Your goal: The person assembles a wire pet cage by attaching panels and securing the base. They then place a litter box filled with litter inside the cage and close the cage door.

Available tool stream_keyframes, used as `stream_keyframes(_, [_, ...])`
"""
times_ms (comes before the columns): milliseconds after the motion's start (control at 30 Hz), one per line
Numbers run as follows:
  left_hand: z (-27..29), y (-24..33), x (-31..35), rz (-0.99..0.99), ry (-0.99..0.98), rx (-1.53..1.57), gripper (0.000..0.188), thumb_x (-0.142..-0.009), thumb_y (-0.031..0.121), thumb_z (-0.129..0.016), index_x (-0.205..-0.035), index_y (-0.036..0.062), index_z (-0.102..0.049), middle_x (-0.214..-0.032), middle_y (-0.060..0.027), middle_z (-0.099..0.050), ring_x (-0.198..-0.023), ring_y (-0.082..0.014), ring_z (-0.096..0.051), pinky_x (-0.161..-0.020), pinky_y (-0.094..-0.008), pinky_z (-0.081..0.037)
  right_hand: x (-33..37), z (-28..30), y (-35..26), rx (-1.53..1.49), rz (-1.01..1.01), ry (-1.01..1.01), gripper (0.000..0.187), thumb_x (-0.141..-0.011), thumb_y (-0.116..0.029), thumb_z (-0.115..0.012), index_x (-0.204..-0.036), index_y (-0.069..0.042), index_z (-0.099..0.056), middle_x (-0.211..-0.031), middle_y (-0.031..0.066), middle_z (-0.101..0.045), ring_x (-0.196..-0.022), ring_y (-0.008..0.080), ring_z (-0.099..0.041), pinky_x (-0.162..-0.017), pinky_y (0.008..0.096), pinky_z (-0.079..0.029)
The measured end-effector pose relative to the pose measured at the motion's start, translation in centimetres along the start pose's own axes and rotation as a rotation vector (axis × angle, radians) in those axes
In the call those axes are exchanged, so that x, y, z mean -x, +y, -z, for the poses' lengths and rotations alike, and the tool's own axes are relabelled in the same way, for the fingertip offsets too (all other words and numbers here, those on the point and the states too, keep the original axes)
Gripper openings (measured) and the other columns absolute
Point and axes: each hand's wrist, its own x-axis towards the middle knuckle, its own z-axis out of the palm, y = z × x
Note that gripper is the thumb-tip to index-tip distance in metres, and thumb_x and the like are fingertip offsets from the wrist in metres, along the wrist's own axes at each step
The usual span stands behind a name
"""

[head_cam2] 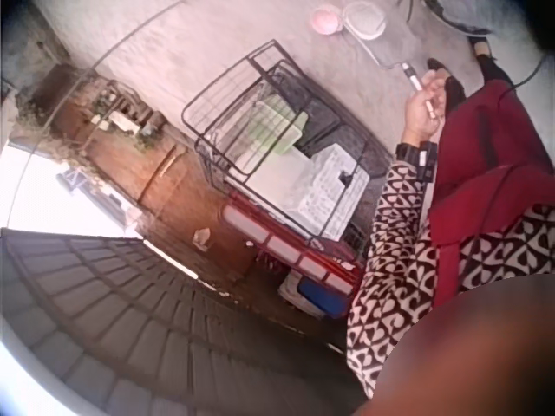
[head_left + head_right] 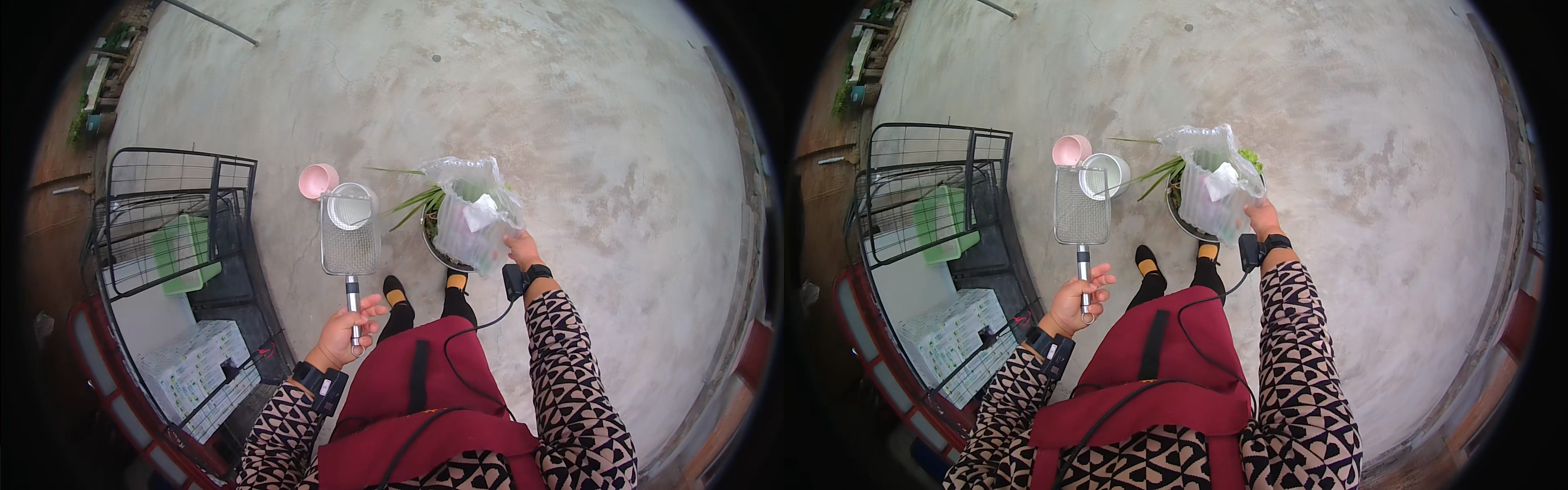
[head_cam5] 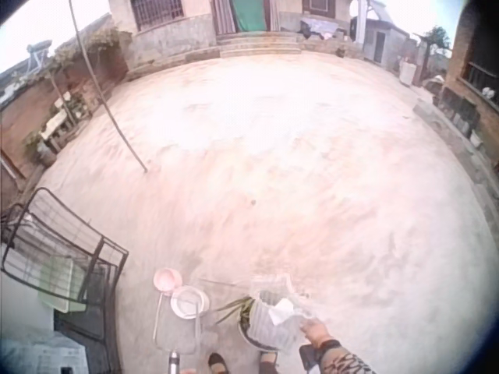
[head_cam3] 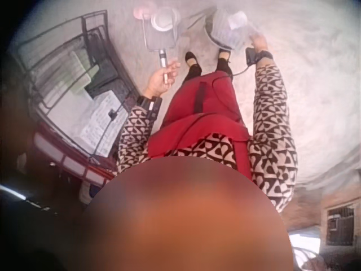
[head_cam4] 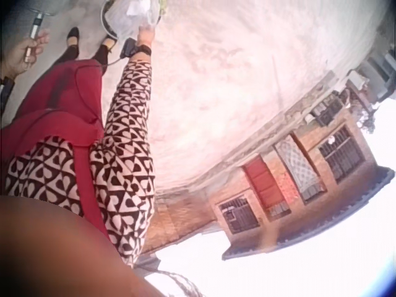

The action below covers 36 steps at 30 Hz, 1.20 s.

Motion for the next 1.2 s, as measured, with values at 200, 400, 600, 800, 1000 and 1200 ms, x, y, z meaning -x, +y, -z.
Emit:
stream_keyframes(200, [1.3,-0.9,0.0,0.043,0.077,0.094,0.043,-0.079,0.002,-0.049,-0.122,0.0050,-0.047,-0.105,-0.0106,-0.057,-0.070,-0.0155,-0.054,-0.047,-0.0220,-0.043,-5.0,-1.4,3.1,0.188,-0.081,0.251,0.057,-0.073,-0.013,-0.062,-0.125,0.002,-0.044,-0.106,0.0171,-0.060,-0.094,0.0277,-0.059,-0.079,0.0351,-0.047])
stream_keyframes(400, [1.5,-2.1,0.4,0.079,0.062,0.065,0.041,-0.080,0.004,-0.049,-0.122,0.0047,-0.048,-0.106,-0.0101,-0.058,-0.073,-0.0155,-0.056,-0.050,-0.0225,-0.044,-1.6,-0.7,1.6,0.066,-0.214,0.041,0.039,-0.078,-0.015,-0.057,-0.114,-0.002,-0.049,-0.088,0.0088,-0.055,-0.075,0.0202,-0.055,-0.060,0.0367,-0.049])
stream_keyframes(600, [-0.1,-1.6,0.3,0.086,0.004,0.011,0.039,-0.081,0.005,-0.049,-0.120,0.0049,-0.048,-0.105,-0.0096,-0.058,-0.074,-0.0151,-0.057,-0.052,-0.0226,-0.045,5.2,-0.4,-0.9,-0.292,-0.278,-0.135,0.022,-0.084,-0.018,-0.054,-0.103,-0.006,-0.055,-0.086,0.0046,-0.058,-0.077,0.0164,-0.058,-0.065,0.0317,-0.047])
stream_keyframes(800, [-3.9,-0.9,1.0,0.108,-0.289,-0.135,0.035,-0.081,0.003,-0.048,-0.115,0.0041,-0.051,-0.107,-0.0114,-0.057,-0.077,-0.0159,-0.057,-0.055,-0.0236,-0.047,17.5,0.8,-4.7,-0.662,-0.214,-0.334,0.016,-0.092,-0.020,-0.048,-0.082,-0.008,-0.049,-0.065,0.0019,-0.053,-0.066,0.0176,-0.059,-0.062,0.0307,-0.048])
stream_keyframes(1000, [-13.4,1.0,1.9,0.099,-0.591,-0.425,0.031,-0.084,0.005,-0.050,-0.115,0.0046,-0.050,-0.104,-0.0113,-0.059,-0.073,-0.0146,-0.059,-0.057,-0.0255,-0.050,28.5,2.9,-12.5,-0.664,0.076,-0.477,0.013,-0.092,-0.013,-0.045,-0.097,-0.005,-0.054,-0.070,0.0017,-0.054,-0.069,0.0152,-0.059,-0.064,0.0266,-0.048])
stream_keyframes(1200, [-23.8,-2.9,0.2,-0.301,-0.596,-0.917,0.021,-0.090,0.013,-0.050,-0.110,0.0059,-0.050,-0.102,-0.0073,-0.057,-0.085,-0.0139,-0.056,-0.070,-0.0290,-0.048,32.0,8.8,-15.5,-0.504,0.319,-0.441,0.017,-0.088,-0.018,-0.054,-0.102,-0.009,-0.056,-0.089,0.0025,-0.059,-0.081,0.0106,-0.057,-0.069,0.0254,-0.047])
